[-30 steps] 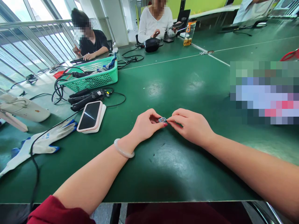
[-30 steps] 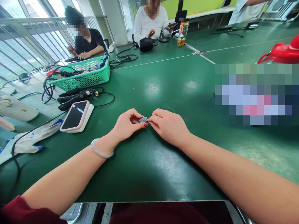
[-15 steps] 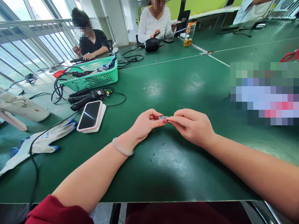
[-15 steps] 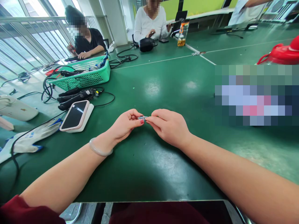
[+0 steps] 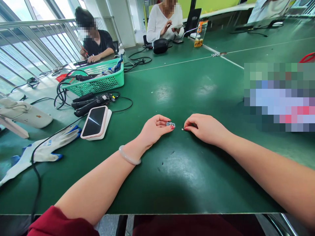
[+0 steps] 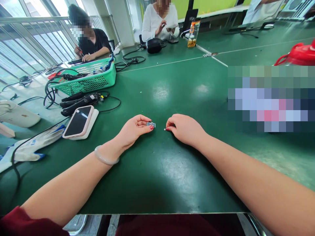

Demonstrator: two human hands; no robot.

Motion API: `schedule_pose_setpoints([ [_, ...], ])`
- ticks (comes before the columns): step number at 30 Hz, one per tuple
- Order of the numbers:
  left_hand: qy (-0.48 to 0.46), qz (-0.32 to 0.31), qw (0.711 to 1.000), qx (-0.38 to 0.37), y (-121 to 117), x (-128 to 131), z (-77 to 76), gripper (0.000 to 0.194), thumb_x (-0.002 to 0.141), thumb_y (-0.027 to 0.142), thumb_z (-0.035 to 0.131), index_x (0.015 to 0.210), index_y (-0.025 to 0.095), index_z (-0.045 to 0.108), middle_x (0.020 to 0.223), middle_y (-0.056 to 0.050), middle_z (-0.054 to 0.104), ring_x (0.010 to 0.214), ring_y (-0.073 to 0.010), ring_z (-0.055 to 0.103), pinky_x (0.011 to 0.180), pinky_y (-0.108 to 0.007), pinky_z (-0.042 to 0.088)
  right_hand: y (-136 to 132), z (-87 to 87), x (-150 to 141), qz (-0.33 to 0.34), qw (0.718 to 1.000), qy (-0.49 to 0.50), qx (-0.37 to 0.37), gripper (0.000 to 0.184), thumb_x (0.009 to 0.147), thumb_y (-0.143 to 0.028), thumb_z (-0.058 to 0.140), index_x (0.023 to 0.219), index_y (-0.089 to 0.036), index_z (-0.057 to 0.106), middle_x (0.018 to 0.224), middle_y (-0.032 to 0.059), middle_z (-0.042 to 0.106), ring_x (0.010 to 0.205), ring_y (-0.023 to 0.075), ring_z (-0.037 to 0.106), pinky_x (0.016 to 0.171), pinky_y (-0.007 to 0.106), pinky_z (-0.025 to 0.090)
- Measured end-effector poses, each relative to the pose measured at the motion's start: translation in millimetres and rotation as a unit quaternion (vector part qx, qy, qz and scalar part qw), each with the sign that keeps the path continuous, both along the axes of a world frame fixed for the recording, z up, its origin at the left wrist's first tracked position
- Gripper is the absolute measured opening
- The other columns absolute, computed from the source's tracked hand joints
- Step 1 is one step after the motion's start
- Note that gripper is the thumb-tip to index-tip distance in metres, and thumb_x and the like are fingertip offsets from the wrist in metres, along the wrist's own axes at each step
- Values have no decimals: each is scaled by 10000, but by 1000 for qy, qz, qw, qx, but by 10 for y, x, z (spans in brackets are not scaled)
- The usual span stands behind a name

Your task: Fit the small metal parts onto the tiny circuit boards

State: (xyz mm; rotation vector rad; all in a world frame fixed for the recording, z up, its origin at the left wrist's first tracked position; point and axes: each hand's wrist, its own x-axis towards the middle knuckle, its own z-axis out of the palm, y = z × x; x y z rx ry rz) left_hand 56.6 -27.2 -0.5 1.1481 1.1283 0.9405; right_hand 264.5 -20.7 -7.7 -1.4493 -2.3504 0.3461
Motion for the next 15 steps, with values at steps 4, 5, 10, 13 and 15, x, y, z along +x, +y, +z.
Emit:
schedule_pose_setpoints([
  [4, 19, -20, 1000, -1, -3, -1, 20, 362, 639, 60, 739, 978, 129, 631, 787, -9, 663, 728, -94, 631, 872, -348, 498, -12, 5, -37, -1, 1000, 10, -4, 157, 824, -216, 562, 735, -212, 691, 787, 15, 688, 719, 156, 615, 660, 287, 451],
  [5, 20, -29, 999, -1, -2, -3, 23, 372, 642, 57, 736, 993, 130, 640, 808, -14, 668, 737, -96, 633, 883, -352, 496, -5, 0, -41, -1, 1000, 13, -4, 157, 823, -225, 565, 733, -212, 692, 771, 14, 684, 704, 155, 609, 648, 286, 446],
  [10, 20, -53, 998, 1, -2, -10, 23, 295, 657, 61, 729, 939, 118, 663, 847, -35, 692, 778, -108, 644, 920, -365, 489, 43, -34, -29, -17, 999, 34, -13, 168, 829, -292, 569, 757, -235, 710, 724, 2, 653, 664, 146, 582, 616, 279, 430],
  [13, 19, -49, 999, 2, -3, -8, 20, 280, 650, 55, 733, 911, 118, 656, 832, -31, 690, 773, -107, 643, 911, -367, 496, 42, -40, -12, -13, 999, 42, -10, 145, 812, -280, 584, 739, -232, 700, 732, 0, 651, 660, 143, 578, 620, 279, 433],
  [15, 21, -48, 999, 2, -3, -5, 20, 285, 639, 60, 744, 901, 119, 649, 817, -28, 687, 763, -108, 641, 896, -367, 503, 25, -30, -10, -10, 999, 38, -4, 129, 794, -254, 598, 700, -219, 679, 726, 4, 649, 653, 144, 576, 616, 281, 433],
])
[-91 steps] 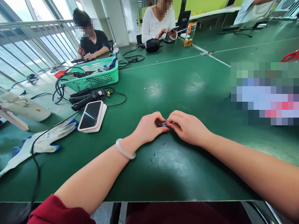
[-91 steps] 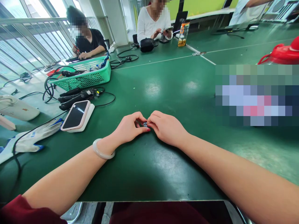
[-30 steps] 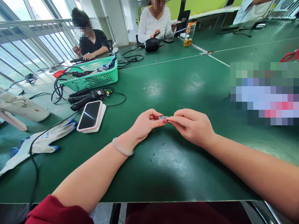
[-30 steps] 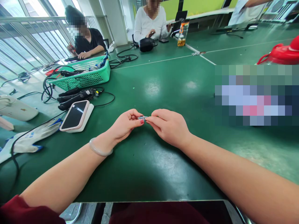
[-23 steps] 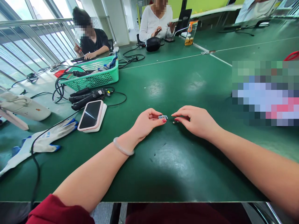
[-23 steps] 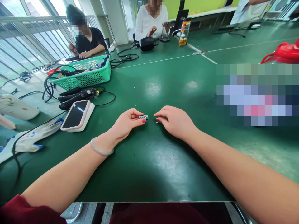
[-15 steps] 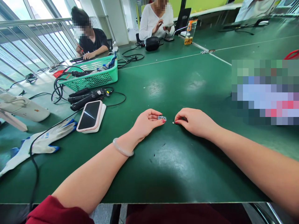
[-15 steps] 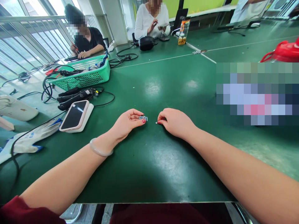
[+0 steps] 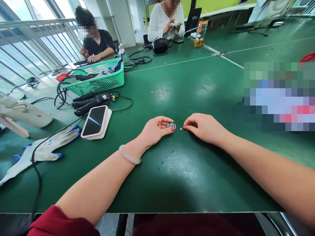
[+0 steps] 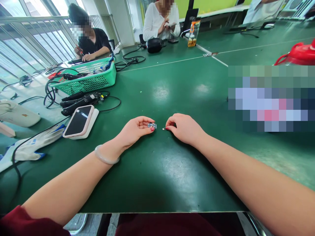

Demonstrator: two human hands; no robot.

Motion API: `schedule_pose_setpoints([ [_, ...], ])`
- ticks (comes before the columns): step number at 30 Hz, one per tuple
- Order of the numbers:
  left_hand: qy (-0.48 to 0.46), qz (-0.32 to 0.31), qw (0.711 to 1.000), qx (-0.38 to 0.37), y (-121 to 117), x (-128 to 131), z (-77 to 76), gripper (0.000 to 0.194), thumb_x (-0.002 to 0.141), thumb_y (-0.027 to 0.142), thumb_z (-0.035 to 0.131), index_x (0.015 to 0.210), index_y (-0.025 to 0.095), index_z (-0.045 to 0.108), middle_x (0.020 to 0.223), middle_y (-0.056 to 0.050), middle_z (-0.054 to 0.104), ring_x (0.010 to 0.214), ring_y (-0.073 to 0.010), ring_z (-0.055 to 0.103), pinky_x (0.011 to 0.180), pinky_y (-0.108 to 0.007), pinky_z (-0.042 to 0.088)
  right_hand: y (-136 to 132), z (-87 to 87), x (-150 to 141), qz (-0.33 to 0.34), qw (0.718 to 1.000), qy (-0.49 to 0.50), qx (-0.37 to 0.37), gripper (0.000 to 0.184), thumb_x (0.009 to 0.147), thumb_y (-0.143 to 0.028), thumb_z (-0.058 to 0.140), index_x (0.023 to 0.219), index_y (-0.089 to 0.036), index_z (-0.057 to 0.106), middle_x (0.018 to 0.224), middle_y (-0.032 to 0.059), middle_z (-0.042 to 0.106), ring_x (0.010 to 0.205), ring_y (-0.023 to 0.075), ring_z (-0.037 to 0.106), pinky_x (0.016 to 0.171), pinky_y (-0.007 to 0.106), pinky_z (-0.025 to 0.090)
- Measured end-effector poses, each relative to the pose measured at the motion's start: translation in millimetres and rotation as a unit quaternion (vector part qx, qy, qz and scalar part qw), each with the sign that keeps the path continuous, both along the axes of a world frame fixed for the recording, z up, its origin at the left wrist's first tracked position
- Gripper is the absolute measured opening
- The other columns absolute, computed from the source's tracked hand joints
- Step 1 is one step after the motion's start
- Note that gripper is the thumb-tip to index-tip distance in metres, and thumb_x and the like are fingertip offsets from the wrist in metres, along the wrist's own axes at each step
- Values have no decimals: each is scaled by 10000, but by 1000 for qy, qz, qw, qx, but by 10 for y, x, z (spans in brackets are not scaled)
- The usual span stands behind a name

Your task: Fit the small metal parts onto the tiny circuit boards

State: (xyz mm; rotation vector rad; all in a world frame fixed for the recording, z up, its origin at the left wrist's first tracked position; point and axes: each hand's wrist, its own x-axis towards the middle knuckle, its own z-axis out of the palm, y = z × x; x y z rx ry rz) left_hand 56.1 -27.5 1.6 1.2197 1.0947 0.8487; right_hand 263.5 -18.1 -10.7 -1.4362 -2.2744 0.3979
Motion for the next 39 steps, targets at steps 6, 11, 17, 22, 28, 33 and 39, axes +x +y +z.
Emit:
schedule_pose_setpoints([
  [6, 23, -15, 999, 21, 1, 7, -29, 316, 607, 94, 782, 879, 121, 623, 812, -34, 687, 750, -113, 642, 824, -345, 528, -110, 91, -93, -15, 996, 63, 66, 136, 808, -229, 572, 699, -213, 653, 721, 16, 640, 621, 144, 554, 587, 284, 429],
  [11, 29, -32, 998, 42, 0, 15, -79, 333, 596, 140, 795, 873, 129, 611, 772, -24, 680, 715, -114, 638, 770, -334, 528, -218, 144, -227, 2, 991, 96, 91, 119, 815, -210, 574, 718, -214, 642, 741, 18, 643, 620, 139, 550, 574, 278, 425],
  [17, 49, -34, 997, 53, -9, 25, -67, 316, 599, 158, 792, 850, 129, 602, 737, -2, 658, 678, -95, 612, 745, -315, 512, -250, 131, -281, 13, 992, 82, 100, 120, 830, -211, 570, 748, -211, 659, 766, 25, 649, 678, 151, 578, 604, 284, 438],
  [22, 5, -22, 999, 42, -4, 17, -65, 321, 589, 143, 798, 846, 127, 605, 770, -13, 682, 711, -103, 640, 767, -308, 524, -242, 111, -237, 6, 991, 89, 96, 127, 838, -254, 576, 877, -215, 691, 799, 25, 655, 626, 136, 555, 588, 283, 438],
  [28, -36, -10, 999, 27, 0, -2, -52, 327, 610, 148, 790, 911, 121, 663, 853, -47, 720, 803, -137, 670, 880, -353, 514, -228, 75, -239, 7, 993, 65, 103, 131, 827, -321, 606, 854, -216, 680, 777, 25, 651, 633, 146, 568, 578, 284, 430],
  [33, -52, -55, 997, 31, -38, 17, -4, 294, 733, 201, 704, 1017, 129, 686, 957, -77, 729, 919, -169, 668, 948, -375, 483, -253, 52, -317, -7, 993, 40, 114, 139, 840, -344, 607, 843, -209, 641, 853, 25, 655, 708, 153, 595, 626, 284, 441],
  [39, 74, -54, 987, 129, 58, -111, -38, 319, 799, 172, 594, 1111, 157, 661, 1055, -89, 702, 892, -171, 672, 897, -366, 509, -240, 40, -278, 8, 992, 39, 117, 149, 832, -362, 623, 832, -213, 626, 845, 22, 649, 700, 149, 586, 633, 282, 444],
])
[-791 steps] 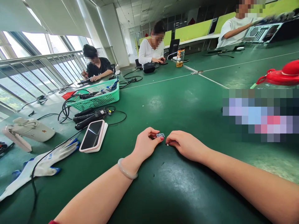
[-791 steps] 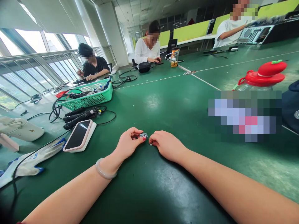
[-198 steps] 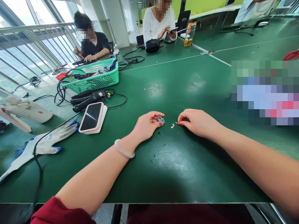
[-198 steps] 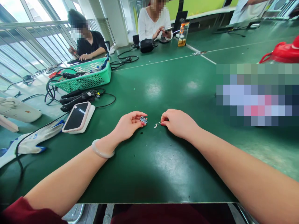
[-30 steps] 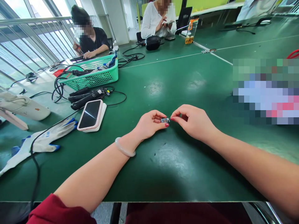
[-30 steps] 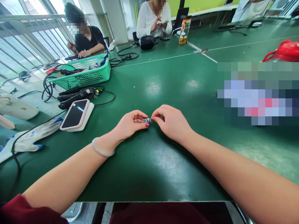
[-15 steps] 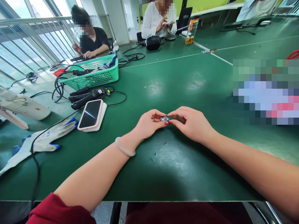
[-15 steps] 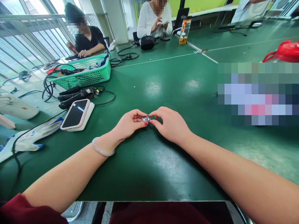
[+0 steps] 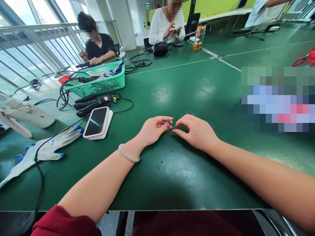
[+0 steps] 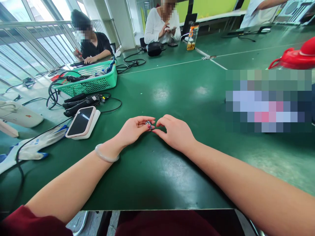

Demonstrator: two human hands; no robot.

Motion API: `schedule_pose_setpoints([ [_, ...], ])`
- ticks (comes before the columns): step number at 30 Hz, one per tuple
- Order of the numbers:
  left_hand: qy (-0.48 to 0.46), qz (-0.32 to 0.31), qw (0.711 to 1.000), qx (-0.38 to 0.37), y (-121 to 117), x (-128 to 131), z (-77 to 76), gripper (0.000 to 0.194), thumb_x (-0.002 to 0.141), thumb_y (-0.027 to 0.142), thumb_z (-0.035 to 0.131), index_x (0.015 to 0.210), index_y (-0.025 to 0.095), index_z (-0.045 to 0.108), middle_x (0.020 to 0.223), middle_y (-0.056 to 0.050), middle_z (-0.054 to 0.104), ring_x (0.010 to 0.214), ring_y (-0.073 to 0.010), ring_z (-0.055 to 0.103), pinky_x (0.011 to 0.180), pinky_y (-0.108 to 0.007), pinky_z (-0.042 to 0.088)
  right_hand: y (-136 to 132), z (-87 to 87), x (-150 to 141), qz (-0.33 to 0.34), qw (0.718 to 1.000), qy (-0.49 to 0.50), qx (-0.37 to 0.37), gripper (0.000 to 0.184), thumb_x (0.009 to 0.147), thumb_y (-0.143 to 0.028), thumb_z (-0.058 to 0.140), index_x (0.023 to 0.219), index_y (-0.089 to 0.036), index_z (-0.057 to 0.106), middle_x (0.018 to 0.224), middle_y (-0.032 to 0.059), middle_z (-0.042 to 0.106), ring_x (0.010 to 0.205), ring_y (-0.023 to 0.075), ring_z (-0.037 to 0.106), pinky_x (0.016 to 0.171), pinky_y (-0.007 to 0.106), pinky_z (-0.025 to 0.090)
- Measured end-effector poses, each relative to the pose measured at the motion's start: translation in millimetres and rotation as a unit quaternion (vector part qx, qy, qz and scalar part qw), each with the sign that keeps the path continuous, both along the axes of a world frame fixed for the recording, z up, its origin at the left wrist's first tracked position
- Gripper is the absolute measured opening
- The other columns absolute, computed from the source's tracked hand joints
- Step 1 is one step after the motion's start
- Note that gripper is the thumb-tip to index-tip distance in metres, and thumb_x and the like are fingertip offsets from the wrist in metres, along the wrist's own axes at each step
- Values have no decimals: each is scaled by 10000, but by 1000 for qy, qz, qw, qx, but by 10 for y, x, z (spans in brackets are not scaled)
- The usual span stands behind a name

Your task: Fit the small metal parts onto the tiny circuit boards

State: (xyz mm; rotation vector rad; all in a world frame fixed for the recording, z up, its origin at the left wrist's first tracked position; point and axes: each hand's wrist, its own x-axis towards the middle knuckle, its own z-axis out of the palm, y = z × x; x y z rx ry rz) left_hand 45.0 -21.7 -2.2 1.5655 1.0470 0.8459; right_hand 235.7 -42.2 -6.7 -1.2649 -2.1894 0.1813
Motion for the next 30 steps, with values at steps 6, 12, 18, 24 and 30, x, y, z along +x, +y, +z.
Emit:
schedule_pose_setpoints([
  [6, 450, 187, 839, 241, 172, -464, 172, 374, 833, 82, 438, 1121, 141, 671, 1010, -161, 698, 941, -287, 651, 893, -424, 471, 61, 27, 117, -29, 999, 27, -18, 147, 840, -340, 582, 806, -212, 643, 768, 20, 631, 583, 127, 520, 566, 281, 421],
  [12, 639, 234, 724, 109, 235, -742, 319, 445, 752, -64, 382, 1045, 75, 686, 1076, -192, 661, 968, -263, 653, 874, -346, 487, 98, 22, 170, -49, 996, 39, -67, 177, 846, -333, 537, 846, -213, 667, 735, 16, 621, 592, 132, 525, 568, 279, 427],
  [18, 643, 246, 719, 92, 267, -773, 331, 348, 793, 11, 435, 993, 84, 710, 1012, -192, 691, 984, -295, 646, 849, -366, 496, 128, 2, 195, -34, 994, 50, -87, 191, 849, -313, 518, 901, -210, 669, 757, 19, 622, 612, 138, 526, 616, 292, 442],
  [24, 605, 272, 743, 93, 312, -822, 261, 284, 803, 131, 511, 990, 143, 725, 967, -163, 704, 950, -320, 635, 809, -406, 500, 127, -9, 190, -20, 994, 44, -99, 164, 827, -264, 522, 883, -208, 666, 768, 20, 627, 616, 138, 526, 621, 288, 437],
  [30, 524, 316, 782, 119, 406, -916, 131, 285, 815, 163, 488, 977, 153, 723, 1066, -157, 660, 1045, -289, 582, 948, -405, 437, 121, -3, 178, -21, 994, 39, -102, 166, 827, -255, 521, 885, -204, 668, 781, 23, 629, 635, 142, 538, 636, 290, 438],
])
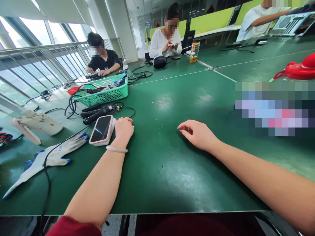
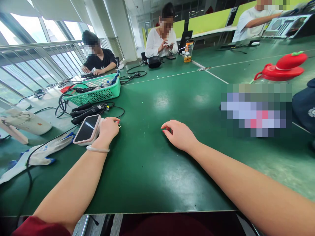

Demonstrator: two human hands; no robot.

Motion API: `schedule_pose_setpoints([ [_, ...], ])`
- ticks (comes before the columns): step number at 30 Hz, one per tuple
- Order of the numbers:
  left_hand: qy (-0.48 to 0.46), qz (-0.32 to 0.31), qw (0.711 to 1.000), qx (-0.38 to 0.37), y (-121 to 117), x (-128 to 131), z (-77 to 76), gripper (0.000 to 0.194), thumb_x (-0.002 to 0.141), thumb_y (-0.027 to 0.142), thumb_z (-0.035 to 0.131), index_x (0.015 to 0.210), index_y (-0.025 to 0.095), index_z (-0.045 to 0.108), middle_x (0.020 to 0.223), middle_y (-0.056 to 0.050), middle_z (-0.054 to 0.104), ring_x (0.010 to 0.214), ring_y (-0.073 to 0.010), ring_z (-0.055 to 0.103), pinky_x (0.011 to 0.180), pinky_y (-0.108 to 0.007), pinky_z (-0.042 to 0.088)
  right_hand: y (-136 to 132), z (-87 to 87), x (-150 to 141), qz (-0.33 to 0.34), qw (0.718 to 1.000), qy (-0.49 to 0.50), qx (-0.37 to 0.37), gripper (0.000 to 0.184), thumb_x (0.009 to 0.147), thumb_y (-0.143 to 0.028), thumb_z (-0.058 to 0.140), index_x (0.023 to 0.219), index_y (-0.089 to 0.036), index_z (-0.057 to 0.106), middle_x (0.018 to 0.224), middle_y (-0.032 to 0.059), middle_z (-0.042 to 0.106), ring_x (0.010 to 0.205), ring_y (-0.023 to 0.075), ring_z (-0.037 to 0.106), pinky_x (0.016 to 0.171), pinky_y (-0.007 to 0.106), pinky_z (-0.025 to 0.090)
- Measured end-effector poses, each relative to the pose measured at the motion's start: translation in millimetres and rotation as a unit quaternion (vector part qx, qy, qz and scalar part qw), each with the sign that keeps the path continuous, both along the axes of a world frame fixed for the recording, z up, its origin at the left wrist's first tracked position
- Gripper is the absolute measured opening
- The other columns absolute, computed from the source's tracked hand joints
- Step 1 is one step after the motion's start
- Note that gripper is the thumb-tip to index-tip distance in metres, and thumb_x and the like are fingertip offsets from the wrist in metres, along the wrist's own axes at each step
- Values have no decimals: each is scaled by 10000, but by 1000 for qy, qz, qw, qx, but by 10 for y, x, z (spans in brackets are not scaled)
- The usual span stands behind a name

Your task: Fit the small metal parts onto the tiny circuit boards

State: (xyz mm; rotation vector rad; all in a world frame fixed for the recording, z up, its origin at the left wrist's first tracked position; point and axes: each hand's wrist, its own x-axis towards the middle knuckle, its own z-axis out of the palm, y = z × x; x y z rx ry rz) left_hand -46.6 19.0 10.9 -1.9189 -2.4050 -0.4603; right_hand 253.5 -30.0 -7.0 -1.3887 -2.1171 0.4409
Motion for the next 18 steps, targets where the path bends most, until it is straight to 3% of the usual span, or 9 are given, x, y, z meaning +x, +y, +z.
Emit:
schedule_pose_setpoints([
  [5, -103, -18, 994, 27, 58, 38, -120, 318, 857, 189, 429, 1024, 158, 699, 1020, -118, 681, 1018, -244, 598, 916, -369, 459, 2, -1, -5, 7, 1000, -5, 1, 169, 841, -255, 516, 888, -203, 670, 790, 24, 631, 650, 145, 552, 643, 293, 446],
  [10, -196, -115, 974, 12, -76, 438, -187, 264, 852, 243, 500, 1023, 209, 698, 949, -49, 700, 904, -181, 627, 865, -316, 480, 14, -68, -54, 32, 999, -13, -6, 113, 818, -240, 585, 883, -213, 673, 827, 20, 641, 677, 143, 574, 679, 291, 469],
  [12, -362, -225, 904, -23, -203, 669, -177, 286, 849, 223, 517, 1092, 173, 659, 989, -70, 696, 896, -167, 630, 860, -316, 482, 27, -89, -79, 30, 999, -24, -6, 129, 793, -246, 637, 907, -211, 685, 863, 28, 652, 701, 151, 588, 708, 300, 479],
  [14, -464, -311, 828, -50, -330, 858, -150, 317, 836, 238, 562, 1136, 157, 625, 1035, -87, 690, 953, -166, 629, 894, -317, 473, 42, -98, -95, 25, 999, -38, -6, 182, 778, -252, 669, 951, -205, 699, 878, 37, 663, 725, 162, 601, 733, 309, 484],
  [16, -486, -350, 799, -54, -422, 968, -120, 324, 818, 240, 600, 1133, 166, 623, 1054, -86, 692, 1011, -170, 620, 947, -324, 445, 54, -98, -99, 27, 999, -47, -9, 203, 778, -253, 677, 971, -202, 711, 873, 39, 670, 732, 166, 610, 738, 307, 486],
  [18, -492, -356, 792, -61, -461, 999, -99, 303, 818, 239, 607, 1111, 169, 632, 1053, -88, 701, 1020, -175, 625, 955, -329, 438, 59, -96, -100, 32, 998, -49, -11, 182, 787, -250, 668, 955, -206, 724, 877, 38, 677, 729, 163, 616, 734, 301, 487],
])
